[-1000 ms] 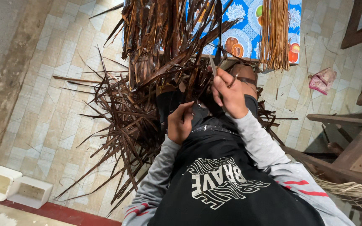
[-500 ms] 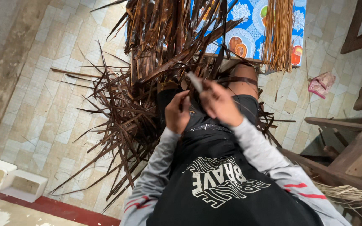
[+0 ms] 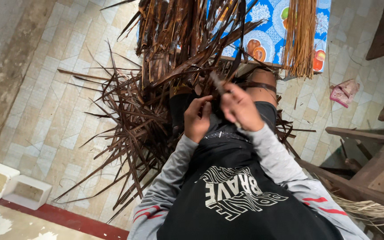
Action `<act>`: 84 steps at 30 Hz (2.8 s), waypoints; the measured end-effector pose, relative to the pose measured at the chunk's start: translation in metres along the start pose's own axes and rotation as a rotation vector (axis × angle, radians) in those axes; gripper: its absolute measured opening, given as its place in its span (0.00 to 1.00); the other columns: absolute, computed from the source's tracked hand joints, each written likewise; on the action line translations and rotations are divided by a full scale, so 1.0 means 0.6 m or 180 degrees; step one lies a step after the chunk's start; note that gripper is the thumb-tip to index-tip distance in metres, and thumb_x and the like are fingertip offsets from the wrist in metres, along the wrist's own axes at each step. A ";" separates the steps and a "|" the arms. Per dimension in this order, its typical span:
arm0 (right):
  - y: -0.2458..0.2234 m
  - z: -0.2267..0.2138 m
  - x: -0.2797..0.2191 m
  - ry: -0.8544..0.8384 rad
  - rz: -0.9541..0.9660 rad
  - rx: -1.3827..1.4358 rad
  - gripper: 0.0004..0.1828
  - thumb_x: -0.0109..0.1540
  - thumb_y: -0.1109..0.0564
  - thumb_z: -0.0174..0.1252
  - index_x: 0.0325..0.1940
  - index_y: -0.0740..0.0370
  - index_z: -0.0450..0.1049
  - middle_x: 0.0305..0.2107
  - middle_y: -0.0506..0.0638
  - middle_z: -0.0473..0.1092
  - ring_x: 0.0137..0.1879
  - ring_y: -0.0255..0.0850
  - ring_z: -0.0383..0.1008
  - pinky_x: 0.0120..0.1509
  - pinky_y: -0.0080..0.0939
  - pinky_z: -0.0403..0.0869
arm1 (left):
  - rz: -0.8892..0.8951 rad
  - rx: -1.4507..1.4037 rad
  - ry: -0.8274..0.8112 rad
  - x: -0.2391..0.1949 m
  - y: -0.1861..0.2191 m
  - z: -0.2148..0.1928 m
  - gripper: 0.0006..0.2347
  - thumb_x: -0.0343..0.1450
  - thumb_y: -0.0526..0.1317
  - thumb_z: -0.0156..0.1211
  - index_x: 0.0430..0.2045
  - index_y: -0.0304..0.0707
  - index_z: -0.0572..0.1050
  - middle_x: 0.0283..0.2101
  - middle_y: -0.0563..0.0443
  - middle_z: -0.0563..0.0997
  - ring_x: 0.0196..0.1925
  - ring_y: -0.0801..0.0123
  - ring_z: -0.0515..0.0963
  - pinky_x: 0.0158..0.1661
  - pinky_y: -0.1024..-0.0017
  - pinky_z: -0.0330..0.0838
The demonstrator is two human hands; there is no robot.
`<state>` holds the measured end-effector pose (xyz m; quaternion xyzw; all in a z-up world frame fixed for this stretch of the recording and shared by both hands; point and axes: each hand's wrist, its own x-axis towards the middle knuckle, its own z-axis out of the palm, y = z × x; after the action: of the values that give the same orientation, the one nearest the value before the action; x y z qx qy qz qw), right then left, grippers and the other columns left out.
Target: The person sits on the floor and uses a knife to scrape and separate dried palm leaves. They hold the leaves with one hand and scrape them with the other, creating a pile of processed material.
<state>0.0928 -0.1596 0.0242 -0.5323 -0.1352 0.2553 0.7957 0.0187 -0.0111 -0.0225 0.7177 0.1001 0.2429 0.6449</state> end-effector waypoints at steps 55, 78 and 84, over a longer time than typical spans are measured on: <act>-0.186 0.028 0.064 0.0657 -0.0366 -0.0602 0.27 0.73 0.48 0.55 0.23 0.65 0.68 0.03 0.52 0.55 0.06 0.38 0.54 0.12 0.33 0.58 | -0.0038 0.0489 0.0149 -0.026 0.002 -0.030 0.02 0.75 0.36 0.64 0.37 0.43 0.82 0.30 0.47 0.81 0.34 0.52 0.83 0.37 0.60 0.77; 0.031 0.008 -0.003 -0.0291 -0.0325 -0.0360 0.27 0.71 0.65 0.50 0.76 0.69 0.58 0.13 0.50 0.64 0.11 0.35 0.63 0.16 0.26 0.62 | -0.1078 -0.0701 0.0208 0.033 0.030 0.014 0.06 0.75 0.34 0.62 0.42 0.46 0.84 0.33 0.48 0.86 0.36 0.72 0.83 0.36 0.69 0.80; -0.038 0.014 0.047 -0.0111 -0.0455 -0.0292 0.30 0.74 0.46 0.49 0.67 0.77 0.63 0.08 0.45 0.62 0.08 0.29 0.59 0.13 0.25 0.58 | -0.1068 -0.0724 -0.0021 0.008 0.022 0.018 0.05 0.76 0.35 0.64 0.42 0.43 0.84 0.32 0.51 0.86 0.36 0.79 0.81 0.38 0.71 0.79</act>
<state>0.1182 -0.1447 0.0469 -0.5527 -0.1982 0.2006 0.7842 0.0257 -0.0203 -0.0089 0.6142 0.1881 0.1396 0.7536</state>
